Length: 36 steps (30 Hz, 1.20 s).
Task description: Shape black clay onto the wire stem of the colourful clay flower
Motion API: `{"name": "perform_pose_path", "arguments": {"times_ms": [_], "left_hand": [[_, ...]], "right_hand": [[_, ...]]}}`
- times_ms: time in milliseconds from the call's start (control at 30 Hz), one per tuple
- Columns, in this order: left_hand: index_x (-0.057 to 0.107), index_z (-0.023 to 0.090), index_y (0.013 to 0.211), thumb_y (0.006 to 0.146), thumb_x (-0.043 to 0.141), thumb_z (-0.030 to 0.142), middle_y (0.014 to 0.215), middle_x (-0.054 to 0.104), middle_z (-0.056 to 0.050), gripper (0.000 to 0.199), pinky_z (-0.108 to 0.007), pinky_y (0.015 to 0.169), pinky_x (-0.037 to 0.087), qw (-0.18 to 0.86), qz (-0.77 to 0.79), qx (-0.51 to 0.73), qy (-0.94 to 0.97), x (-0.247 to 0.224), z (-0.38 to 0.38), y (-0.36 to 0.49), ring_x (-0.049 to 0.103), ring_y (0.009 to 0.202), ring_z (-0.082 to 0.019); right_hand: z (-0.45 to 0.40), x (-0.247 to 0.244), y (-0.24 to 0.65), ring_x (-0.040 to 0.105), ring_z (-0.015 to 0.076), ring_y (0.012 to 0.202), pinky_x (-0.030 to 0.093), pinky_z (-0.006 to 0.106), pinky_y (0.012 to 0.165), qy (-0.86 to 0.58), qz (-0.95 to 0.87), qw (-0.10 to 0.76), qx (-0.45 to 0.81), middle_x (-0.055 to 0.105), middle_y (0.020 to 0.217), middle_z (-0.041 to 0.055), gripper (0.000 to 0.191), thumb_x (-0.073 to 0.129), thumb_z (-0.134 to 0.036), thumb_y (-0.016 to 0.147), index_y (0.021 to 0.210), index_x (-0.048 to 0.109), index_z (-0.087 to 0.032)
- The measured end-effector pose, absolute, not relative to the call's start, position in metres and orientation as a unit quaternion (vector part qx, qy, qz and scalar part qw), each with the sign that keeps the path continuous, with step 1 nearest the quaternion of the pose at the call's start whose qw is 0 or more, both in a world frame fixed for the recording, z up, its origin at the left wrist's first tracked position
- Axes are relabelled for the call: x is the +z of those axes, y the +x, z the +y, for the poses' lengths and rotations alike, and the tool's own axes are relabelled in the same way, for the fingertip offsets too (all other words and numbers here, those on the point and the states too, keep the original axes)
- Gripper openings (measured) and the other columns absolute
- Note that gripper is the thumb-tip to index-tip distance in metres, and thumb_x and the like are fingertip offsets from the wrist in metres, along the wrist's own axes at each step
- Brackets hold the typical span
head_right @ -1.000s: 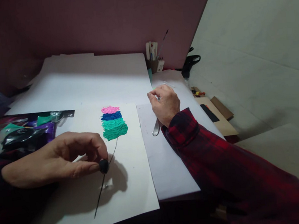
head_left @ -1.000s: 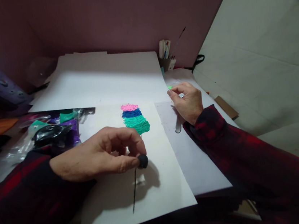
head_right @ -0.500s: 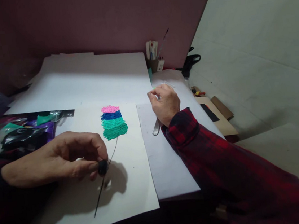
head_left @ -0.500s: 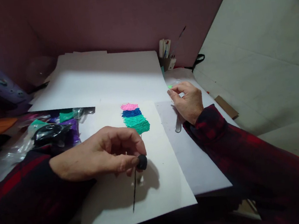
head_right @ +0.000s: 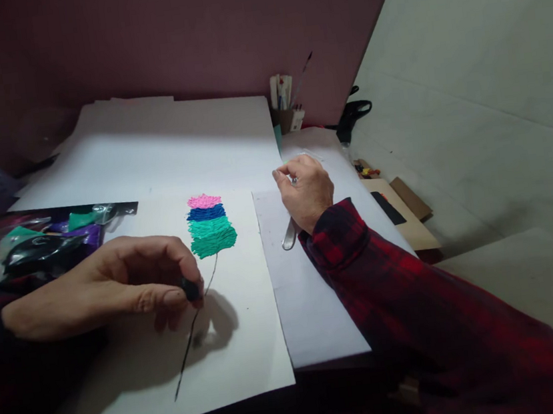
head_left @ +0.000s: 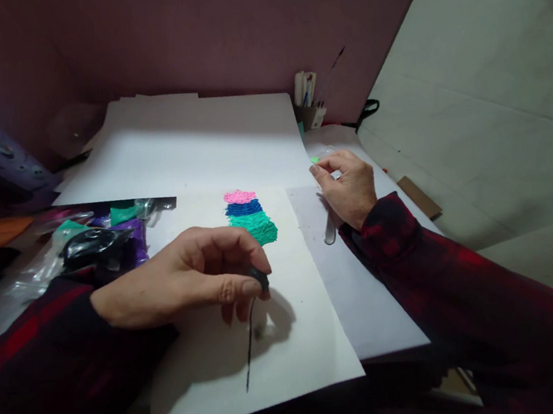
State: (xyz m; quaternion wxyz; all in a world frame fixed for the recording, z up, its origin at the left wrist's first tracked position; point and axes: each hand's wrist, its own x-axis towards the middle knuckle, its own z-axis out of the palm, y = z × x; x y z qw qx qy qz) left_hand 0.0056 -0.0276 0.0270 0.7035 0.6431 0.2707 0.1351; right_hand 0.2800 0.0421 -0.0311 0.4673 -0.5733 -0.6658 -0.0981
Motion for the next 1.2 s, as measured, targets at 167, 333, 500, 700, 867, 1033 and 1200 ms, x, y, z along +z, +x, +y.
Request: {"name": "perform_pose_path", "arguments": {"times_ms": [167,333,500,700,867,1033,1200], "left_hand": [[0.067,0.013,0.085,0.081,0.065,0.016,0.078,0.069,-0.006,0.005,-0.024,0.063,0.050,0.678,0.282,0.116,0.669,0.0255,-0.0265,0.0038,0.063,0.069,-0.014],[0.073,0.015,0.074,0.073,0.071,0.008,0.074,0.064,-0.002,0.007,-0.021,0.069,0.048,0.631,0.263,0.148,0.714,0.0265,-0.0249,0.0049,0.058,0.073,-0.013],[0.071,0.013,0.081,0.075,0.069,0.015,0.079,0.067,-0.006,0.006,-0.026,0.069,0.051,0.625,0.277,0.084,0.725,0.0249,-0.0254,0.0072,0.061,0.075,-0.017],[0.064,0.011,0.079,0.078,0.058,0.010,0.084,0.069,-0.011,0.007,-0.031,0.069,0.051,0.613,0.260,0.049,0.745,0.0214,-0.0303,0.0097,0.063,0.075,-0.020],[0.063,0.012,0.075,0.075,0.054,0.005,0.085,0.071,-0.011,0.011,-0.034,0.069,0.051,0.584,0.253,0.052,0.769,0.0218,-0.0306,0.0111,0.065,0.076,-0.022],[0.065,0.012,0.076,0.076,0.054,0.004,0.085,0.071,-0.012,0.014,-0.033,0.068,0.051,0.552,0.224,0.054,0.801,0.0214,-0.0299,0.0098,0.064,0.075,-0.022],[0.071,0.016,0.089,0.081,0.061,0.016,0.087,0.069,-0.007,0.013,-0.027,0.070,0.050,0.551,0.279,0.170,0.768,0.0289,-0.0289,0.0045,0.062,0.080,-0.019]], "right_hand": [[0.0434,-0.0317,0.2805,0.060,0.0215,0.081,0.047,0.037,0.076,-0.572,-0.667,0.467,-0.096,0.063,0.079,0.0044,0.013,0.059,-0.025,0.081,0.071,0.065,-0.019],[0.0438,-0.0321,0.2808,0.061,0.0217,0.081,0.047,0.036,0.073,-0.570,-0.665,0.474,-0.094,0.063,0.079,0.0046,0.013,0.060,-0.025,0.080,0.071,0.065,-0.019],[0.0442,-0.0316,0.2801,0.060,0.0211,0.079,0.046,0.036,0.071,-0.571,-0.665,0.472,-0.093,0.063,0.079,0.0041,0.013,0.059,-0.024,0.080,0.070,0.065,-0.019],[0.0446,-0.0320,0.2805,0.062,0.0224,0.081,0.047,0.036,0.070,-0.571,-0.664,0.472,-0.099,0.065,0.080,0.0056,0.012,0.061,-0.023,0.080,0.071,0.066,-0.018],[0.0446,-0.0318,0.2804,0.062,0.0220,0.080,0.047,0.036,0.070,-0.573,-0.664,0.469,-0.100,0.064,0.079,0.0049,0.012,0.061,-0.024,0.080,0.071,0.066,-0.019],[0.0447,-0.0319,0.2806,0.062,0.0220,0.080,0.048,0.036,0.072,-0.573,-0.664,0.469,-0.100,0.064,0.079,0.0052,0.012,0.061,-0.023,0.080,0.071,0.067,-0.018],[0.0448,-0.0322,0.2810,0.061,0.0214,0.080,0.048,0.036,0.073,-0.570,-0.667,0.469,-0.100,0.064,0.080,0.0047,0.012,0.060,-0.024,0.081,0.071,0.065,-0.019]]}}
